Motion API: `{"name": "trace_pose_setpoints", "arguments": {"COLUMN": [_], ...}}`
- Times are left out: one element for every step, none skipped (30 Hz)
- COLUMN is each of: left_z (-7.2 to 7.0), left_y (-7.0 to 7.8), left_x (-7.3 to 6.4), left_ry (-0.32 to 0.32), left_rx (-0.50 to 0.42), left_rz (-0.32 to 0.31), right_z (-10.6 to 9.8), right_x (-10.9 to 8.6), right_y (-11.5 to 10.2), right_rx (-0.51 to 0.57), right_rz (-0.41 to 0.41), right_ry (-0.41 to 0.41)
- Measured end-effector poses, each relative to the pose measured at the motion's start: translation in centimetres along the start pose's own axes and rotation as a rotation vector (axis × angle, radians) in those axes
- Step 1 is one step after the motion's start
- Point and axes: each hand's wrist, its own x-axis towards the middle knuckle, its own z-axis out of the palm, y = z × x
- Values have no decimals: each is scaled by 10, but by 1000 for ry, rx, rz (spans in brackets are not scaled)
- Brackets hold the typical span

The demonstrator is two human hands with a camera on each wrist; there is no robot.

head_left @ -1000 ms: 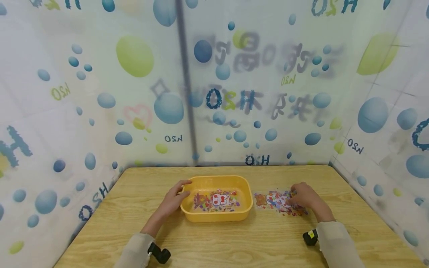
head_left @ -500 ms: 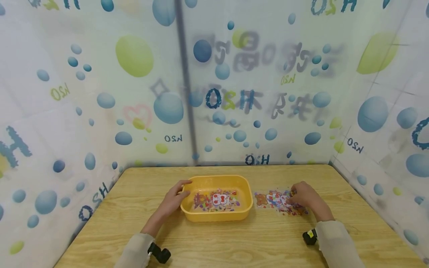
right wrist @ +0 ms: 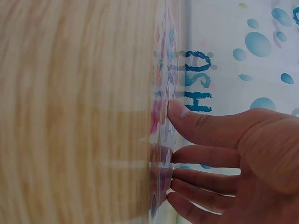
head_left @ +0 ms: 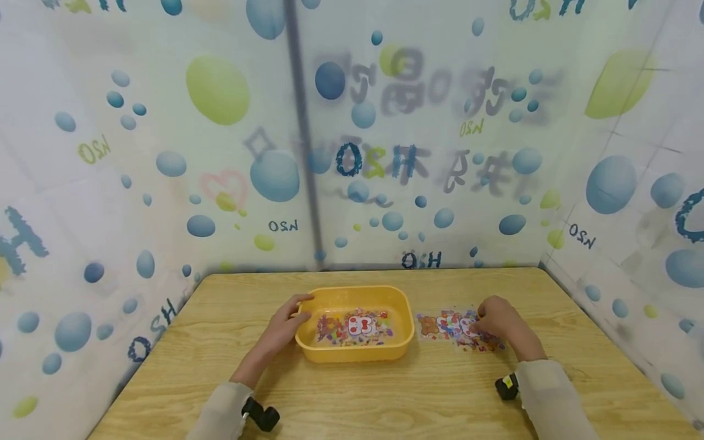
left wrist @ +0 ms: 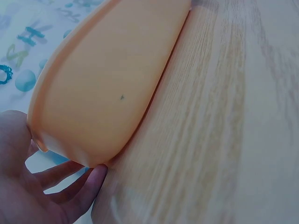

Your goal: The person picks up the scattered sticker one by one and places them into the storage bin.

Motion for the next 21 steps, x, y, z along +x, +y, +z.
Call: {"name": "trace_pose_setpoints", "arguments": {"left_z": [0,0,0,0,0,0,0,0,0,0,0,0,0,-1,-1,-1,-1,-1,-1,-1,-1], "left_y": [0,0,0,0,0,0,0,0,0,0,0,0,0,-1,-1,-1,-1,-1,0,0,0], "left_x": [0,0,0,0,1,1,1,1,1,1,1,1,1,1,0,0,0,0,-1,-1,-1], "left_ry": [1,0,1,2,4,6,6,7,9,9,8,5,2,-2,-4,-7,-9,-9,-10,-11,-9], "left_rx": [0,0,2,4,6,9,11,13,15,16,19,19,18,16,14,14,13,11,10,9,10], "left_rz": [1,1,2,1,0,0,0,1,1,3,5,7,9,10,12,14,15,15,15,15,16], "right_z": [0,0,0,0,0,0,-1,-1,-2,-2,-3,-3,-3,-3,-4,-4,-4,-3,-4,-3,-3], "right_x": [0,0,-1,-1,-1,-1,-2,-2,-2,-2,-2,-1,-1,-1,-1,-1,-1,0,-1,0,0], "right_y": [0,-1,-1,-1,-1,-2,-2,-3,-4,-4,-5,-5,-6,-6,-7,-7,-7,-7,-7,-7,-7], "right_rx": [-2,-1,-1,0,2,2,2,2,-2,-4,-6,-9,-13,-15,-17,-19,-23,-24,-27,-30,-34], "right_rz": [3,3,4,4,4,6,8,13,18,29,42,53,66,80,89,98,102,104,106,104,103], "right_ry": [0,1,4,6,7,7,6,4,1,-1,-4,-6,-7,-8,-7,-6,-6,-5,-5,-3,-1]}}
